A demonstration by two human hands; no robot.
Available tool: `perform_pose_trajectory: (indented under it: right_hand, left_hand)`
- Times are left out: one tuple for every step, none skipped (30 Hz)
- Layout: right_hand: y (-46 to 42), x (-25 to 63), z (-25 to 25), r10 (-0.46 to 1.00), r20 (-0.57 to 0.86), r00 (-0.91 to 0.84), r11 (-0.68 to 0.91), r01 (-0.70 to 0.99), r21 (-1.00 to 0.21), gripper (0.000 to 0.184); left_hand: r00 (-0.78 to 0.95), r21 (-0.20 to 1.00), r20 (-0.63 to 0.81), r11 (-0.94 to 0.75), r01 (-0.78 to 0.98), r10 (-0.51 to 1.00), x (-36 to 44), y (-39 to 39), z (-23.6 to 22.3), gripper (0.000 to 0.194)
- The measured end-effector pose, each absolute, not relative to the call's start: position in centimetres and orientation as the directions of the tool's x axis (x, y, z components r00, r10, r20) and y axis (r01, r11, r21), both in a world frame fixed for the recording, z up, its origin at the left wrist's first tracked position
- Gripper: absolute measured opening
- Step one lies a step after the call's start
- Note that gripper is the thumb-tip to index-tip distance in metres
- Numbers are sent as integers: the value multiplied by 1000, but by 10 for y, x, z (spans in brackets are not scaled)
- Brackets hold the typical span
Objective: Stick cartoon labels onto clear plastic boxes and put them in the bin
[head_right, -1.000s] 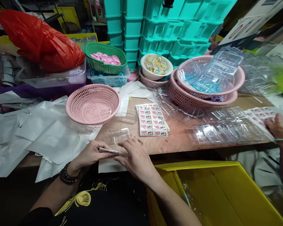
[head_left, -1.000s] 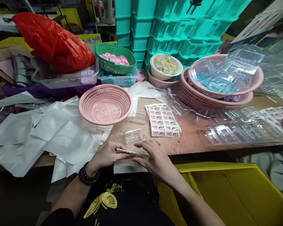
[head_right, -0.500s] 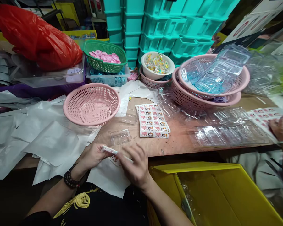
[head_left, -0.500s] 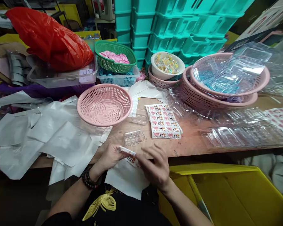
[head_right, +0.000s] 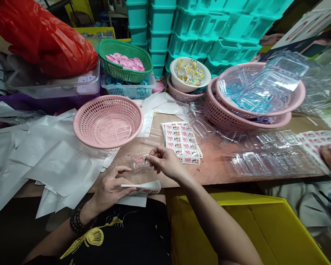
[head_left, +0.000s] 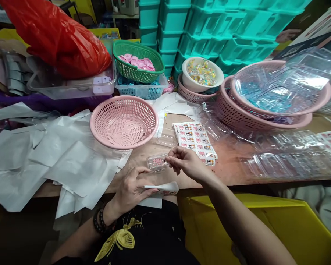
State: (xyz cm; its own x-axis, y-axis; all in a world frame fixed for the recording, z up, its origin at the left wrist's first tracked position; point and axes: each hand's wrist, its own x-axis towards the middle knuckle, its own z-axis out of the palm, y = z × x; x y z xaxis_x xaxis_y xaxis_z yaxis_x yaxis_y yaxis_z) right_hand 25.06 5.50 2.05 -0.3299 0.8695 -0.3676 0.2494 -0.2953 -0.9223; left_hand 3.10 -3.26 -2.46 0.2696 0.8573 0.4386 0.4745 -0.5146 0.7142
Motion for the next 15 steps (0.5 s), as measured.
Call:
perform_pose_trajectory:
  right_hand:
    - [61,248,20,848,-412,-335,-329,277,-903,32]
    - [65,246,19,830,-445,-337,-350,306,-885,29]
    - [68,244,19,816,-470,-336,-364,332,-870,27]
    - [71,243,19,806,-489,-335,-374,352,-858,25]
    - [72,242,19,797,-503,-334,-383,366,-848,23]
    - [73,241,20,789,-515,-334,-390,375,-841,22]
    - [74,240,21,783,-525,-334,-398,381,-835,22]
    - [75,240,21,777,-534,-334,-405,384,-830,22]
    - [76,239,22,771,-542,-333,-412,387,-825,22]
    - [76,239,23,766,-551,-331,-419,393,-818,22]
    - [77,238,23,763,-558,-326,-424,400,-813,23]
    - [78,238,24,760,-566,-320,-429,407,-806,24]
    - [79,237,24,757,-573,-314,-434,415,-800,24]
    - [79,237,24,753,-581,-309,-439,422,-793,24]
    - [80,236,24,748,-587,-308,-442,428,-788,24]
  left_hand:
    - [272,686,461,-534,495,845,31,-32,-26,11]
    - [271,670,476,-545,504,836,31,-32,-28,10]
    - [268,665,487,-551,504,832,31,-32,-31,10]
    - [264,666,494,-555,498,829,31,-32,-33,10]
    - [261,670,498,-558,490,827,31,-32,-35,10]
    - [258,674,501,-560,482,826,31,-32,-38,10]
    - [258,678,503,-562,475,825,31,-32,-39,11]
    - [258,680,503,-562,470,825,31,-32,-41,11]
    - [262,681,501,-563,469,825,30,-32,-42,11]
    - [265,680,499,-563,470,825,30,-31,-44,11]
    - [267,679,498,-563,471,825,30,-31,-44,11]
    - [270,678,497,-563,473,825,30,-31,-45,10]
    - [273,676,496,-564,474,824,30,-31,-46,10]
    - [276,675,495,-565,475,824,30,-31,-47,10]
    - [280,673,495,-567,475,822,30,-31,-47,9]
